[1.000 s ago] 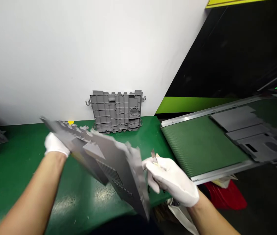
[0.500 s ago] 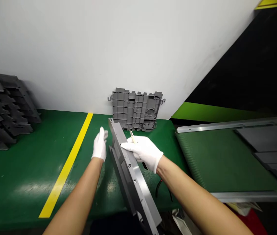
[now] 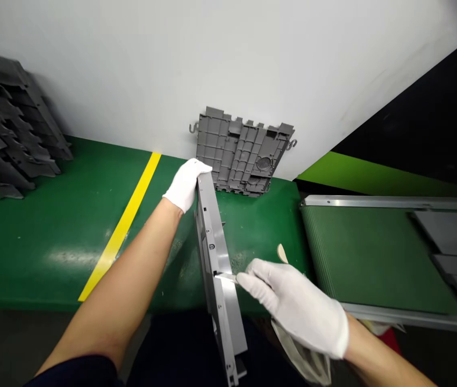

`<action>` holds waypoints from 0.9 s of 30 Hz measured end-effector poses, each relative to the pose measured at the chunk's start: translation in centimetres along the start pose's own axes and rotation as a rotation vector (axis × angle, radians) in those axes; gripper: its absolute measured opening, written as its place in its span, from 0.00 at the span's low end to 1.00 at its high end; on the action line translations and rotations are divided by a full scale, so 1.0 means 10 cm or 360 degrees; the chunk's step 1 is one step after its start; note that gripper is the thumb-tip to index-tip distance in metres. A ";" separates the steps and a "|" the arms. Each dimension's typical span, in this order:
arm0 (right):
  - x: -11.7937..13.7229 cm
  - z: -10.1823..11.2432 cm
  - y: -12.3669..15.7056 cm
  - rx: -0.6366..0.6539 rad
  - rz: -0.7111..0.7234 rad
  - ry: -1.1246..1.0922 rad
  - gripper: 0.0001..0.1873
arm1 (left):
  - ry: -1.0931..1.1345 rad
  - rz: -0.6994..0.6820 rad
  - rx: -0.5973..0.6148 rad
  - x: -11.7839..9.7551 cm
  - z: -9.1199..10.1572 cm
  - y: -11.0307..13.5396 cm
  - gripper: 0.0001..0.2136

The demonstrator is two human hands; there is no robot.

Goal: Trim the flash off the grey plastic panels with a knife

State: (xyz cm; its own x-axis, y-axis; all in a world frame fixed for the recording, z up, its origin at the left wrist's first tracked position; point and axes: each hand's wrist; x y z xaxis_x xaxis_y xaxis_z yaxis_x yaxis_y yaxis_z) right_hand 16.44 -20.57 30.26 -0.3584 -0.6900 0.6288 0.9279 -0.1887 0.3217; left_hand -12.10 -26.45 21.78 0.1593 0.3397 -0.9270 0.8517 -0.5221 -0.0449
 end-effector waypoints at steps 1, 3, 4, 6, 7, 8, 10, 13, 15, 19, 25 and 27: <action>0.03 0.00 0.06 0.0058 0.0012 0.0073 0.25 | 0.0001 0.0000 -0.0006 0.01 -0.01 -0.01 0.13; 0.10 -0.03 0.16 0.0041 0.0041 0.0258 0.25 | -0.0028 -0.0001 -0.0012 0.03 -0.04 -0.02 0.13; 0.13 -0.05 0.19 -0.0021 0.0066 0.0373 0.26 | -0.0046 -0.0010 -0.0013 0.03 -0.05 -0.02 0.13; 0.17 -0.09 0.26 -0.0156 0.0158 0.0601 0.27 | -0.0069 -0.0028 -0.0010 0.04 -0.06 -0.02 0.13; 0.18 -0.11 0.29 -0.0213 0.0217 0.0700 0.28 | -0.0067 -0.0029 -0.0010 0.05 -0.06 -0.02 0.12; 0.19 -0.13 0.31 -0.0257 0.0276 0.0783 0.28 | -0.0060 -0.0024 -0.0013 0.05 -0.06 -0.01 0.12; 0.19 -0.16 0.37 -0.0292 0.0352 0.0915 0.28 | -0.0065 -0.0004 -0.0038 0.06 -0.05 -0.01 0.11; 0.18 -0.17 0.42 -0.0288 0.0354 0.1033 0.26 | -0.0121 0.0029 -0.0086 0.07 -0.06 0.00 0.10; 0.17 -0.17 0.45 -0.0256 0.0333 0.1035 0.25 | -0.0128 0.0039 -0.0092 0.07 -0.06 -0.01 0.09; 0.20 -0.12 0.50 -0.0214 0.0343 0.0879 0.24 | -0.0142 0.0055 -0.0079 0.08 -0.06 -0.01 0.09; 0.21 -0.13 0.47 -0.0265 0.0416 0.1013 0.24 | -0.0216 0.0065 -0.0139 0.05 -0.07 -0.01 0.10; 0.21 -0.14 0.45 -0.0315 0.0406 0.1102 0.24 | -0.0189 0.0061 -0.0135 0.06 -0.06 -0.01 0.09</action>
State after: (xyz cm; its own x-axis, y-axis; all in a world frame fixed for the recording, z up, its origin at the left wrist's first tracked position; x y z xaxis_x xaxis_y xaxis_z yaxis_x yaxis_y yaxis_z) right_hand 20.01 -23.84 32.07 -0.0445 -0.9973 0.0583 0.9978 -0.0415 0.0522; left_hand -11.74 -25.74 21.51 0.1365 0.2232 -0.9652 0.8861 -0.4631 0.0182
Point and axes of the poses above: each hand's wrist, its own y-axis away from the middle knuckle, its own z-axis out of the back of the hand, x = y × z, and after that the axes turned 2 degrees about -x, right-handed
